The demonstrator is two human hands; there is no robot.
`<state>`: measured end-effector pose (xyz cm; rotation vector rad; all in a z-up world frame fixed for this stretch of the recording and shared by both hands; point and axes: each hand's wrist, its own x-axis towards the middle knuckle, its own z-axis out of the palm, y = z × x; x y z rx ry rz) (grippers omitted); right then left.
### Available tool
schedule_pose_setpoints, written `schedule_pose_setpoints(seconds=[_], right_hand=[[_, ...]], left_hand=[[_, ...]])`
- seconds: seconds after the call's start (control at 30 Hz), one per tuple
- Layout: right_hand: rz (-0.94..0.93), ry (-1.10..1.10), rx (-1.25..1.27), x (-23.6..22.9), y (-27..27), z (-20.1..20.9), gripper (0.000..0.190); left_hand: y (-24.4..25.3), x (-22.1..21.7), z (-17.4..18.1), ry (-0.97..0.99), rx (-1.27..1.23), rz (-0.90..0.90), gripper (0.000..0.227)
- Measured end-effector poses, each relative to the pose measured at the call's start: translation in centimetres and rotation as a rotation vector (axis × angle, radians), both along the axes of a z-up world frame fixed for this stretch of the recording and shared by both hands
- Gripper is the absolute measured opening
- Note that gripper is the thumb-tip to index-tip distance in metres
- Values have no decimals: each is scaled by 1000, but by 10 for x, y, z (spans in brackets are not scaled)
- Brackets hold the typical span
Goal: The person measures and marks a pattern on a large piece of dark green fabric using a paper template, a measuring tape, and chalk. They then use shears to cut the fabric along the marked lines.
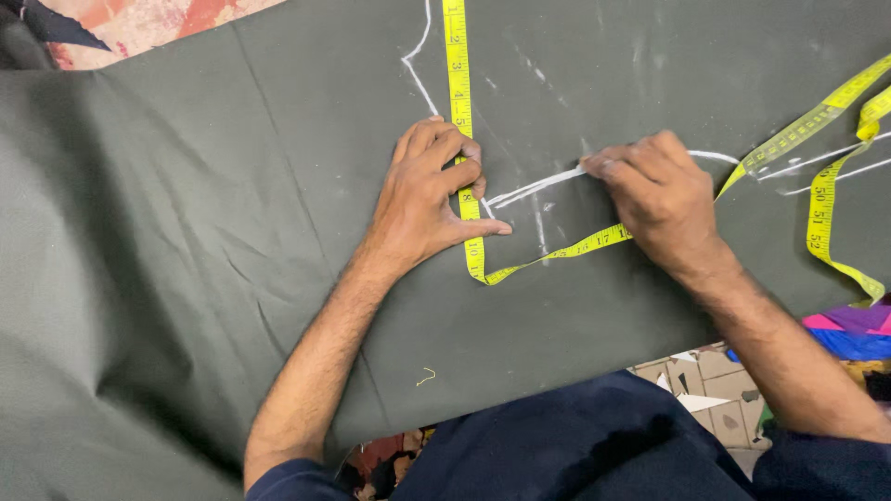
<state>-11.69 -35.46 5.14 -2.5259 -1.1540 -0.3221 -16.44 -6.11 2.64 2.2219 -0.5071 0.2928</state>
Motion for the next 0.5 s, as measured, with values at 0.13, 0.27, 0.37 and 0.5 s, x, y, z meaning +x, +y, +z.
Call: schedule_pose_setpoints(seconds=[0.13,0.27,0.37,0.5], right_hand=[[-90,-55,-39,4,-34,1,20],[-118,-74,-17,0,-43,3,13],[-87,-60,40,-6,-31,4,18],[-17,-16,74,-6,3,0,31]], left_hand=[[-1,-1,2,16,-5,0,51],[0,-1,3,27,-4,1,51],[-2,-1,3,29,15,5,52],[-2,1,7,33,38,12,52]])
